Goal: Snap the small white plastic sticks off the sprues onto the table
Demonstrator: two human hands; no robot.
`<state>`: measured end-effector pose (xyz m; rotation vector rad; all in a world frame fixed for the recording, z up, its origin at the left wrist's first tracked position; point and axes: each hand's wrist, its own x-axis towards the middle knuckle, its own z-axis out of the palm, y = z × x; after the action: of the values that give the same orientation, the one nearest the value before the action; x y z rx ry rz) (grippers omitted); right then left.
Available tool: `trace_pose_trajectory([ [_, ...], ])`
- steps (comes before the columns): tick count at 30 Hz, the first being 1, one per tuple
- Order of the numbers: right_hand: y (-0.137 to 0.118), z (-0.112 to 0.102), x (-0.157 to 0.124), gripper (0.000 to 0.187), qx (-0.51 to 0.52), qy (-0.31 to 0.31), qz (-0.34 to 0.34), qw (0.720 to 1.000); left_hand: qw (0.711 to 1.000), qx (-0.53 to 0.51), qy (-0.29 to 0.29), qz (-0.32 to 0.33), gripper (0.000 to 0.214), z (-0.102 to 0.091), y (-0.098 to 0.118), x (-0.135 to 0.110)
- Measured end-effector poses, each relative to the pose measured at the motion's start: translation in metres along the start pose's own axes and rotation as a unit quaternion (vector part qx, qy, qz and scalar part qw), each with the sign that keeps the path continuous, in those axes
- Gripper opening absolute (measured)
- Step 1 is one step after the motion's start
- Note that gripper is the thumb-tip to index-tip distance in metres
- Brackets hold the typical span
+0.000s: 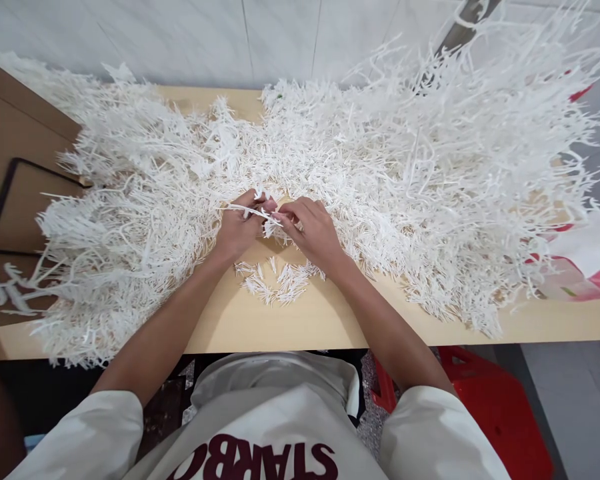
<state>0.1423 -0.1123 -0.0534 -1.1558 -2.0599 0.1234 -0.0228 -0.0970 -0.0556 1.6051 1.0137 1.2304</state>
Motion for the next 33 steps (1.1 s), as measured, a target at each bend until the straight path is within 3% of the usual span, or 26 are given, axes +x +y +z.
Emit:
trace_pose_trajectory([
  [3, -0.002, -0.001, 0.001, 0.022, -0.013, -0.063, -0.004, 0.998, 0.999, 0.031, 0.006, 0.018, 0.027, -0.001, -0.002, 0.0],
  [6, -0.008, -0.001, -0.001, 0.029, -0.036, -0.076, -0.08, 0.993, 1.0, 0.017, -0.003, 0.008, 0.026, -0.001, -0.006, 0.0],
  [11, -0.019, 0.001, -0.004, 0.03, -0.056, 0.001, -0.202, 0.978, 0.999, -0.016, -0.008, -0.031, 0.027, 0.001, -0.005, 0.0],
  [17, -0.022, 0.0, -0.005, 0.032, -0.095, 0.017, -0.216, 0.972, 1.0, -0.006, 0.006, -0.029, 0.03, 0.007, -0.007, 0.001],
  [23, -0.043, 0.0, -0.01, 0.032, -0.017, 0.071, -0.281, 0.957, 0.993, 0.043, 0.101, -0.034, 0.026, 0.0, -0.013, 0.008],
  [25, -0.039, 0.001, -0.009, 0.03, -0.016, 0.099, -0.247, 0.964, 0.993, 0.04, 0.111, -0.028, 0.027, -0.001, -0.012, 0.007],
  [27, -0.028, 0.004, -0.006, 0.026, -0.023, 0.106, -0.167, 0.98, 0.992, 0.055, 0.118, -0.004, 0.028, 0.0, -0.011, 0.005],
  [30, -0.012, 0.01, -0.002, 0.026, -0.023, 0.05, -0.052, 0.997, 0.985, 0.1, 0.135, 0.042, 0.026, 0.003, -0.011, 0.001],
  [33, -0.006, 0.015, -0.001, 0.032, -0.029, -0.002, 0.01, 1.0, 0.98, 0.139, 0.124, 0.072, 0.028, 0.003, -0.012, -0.001],
])
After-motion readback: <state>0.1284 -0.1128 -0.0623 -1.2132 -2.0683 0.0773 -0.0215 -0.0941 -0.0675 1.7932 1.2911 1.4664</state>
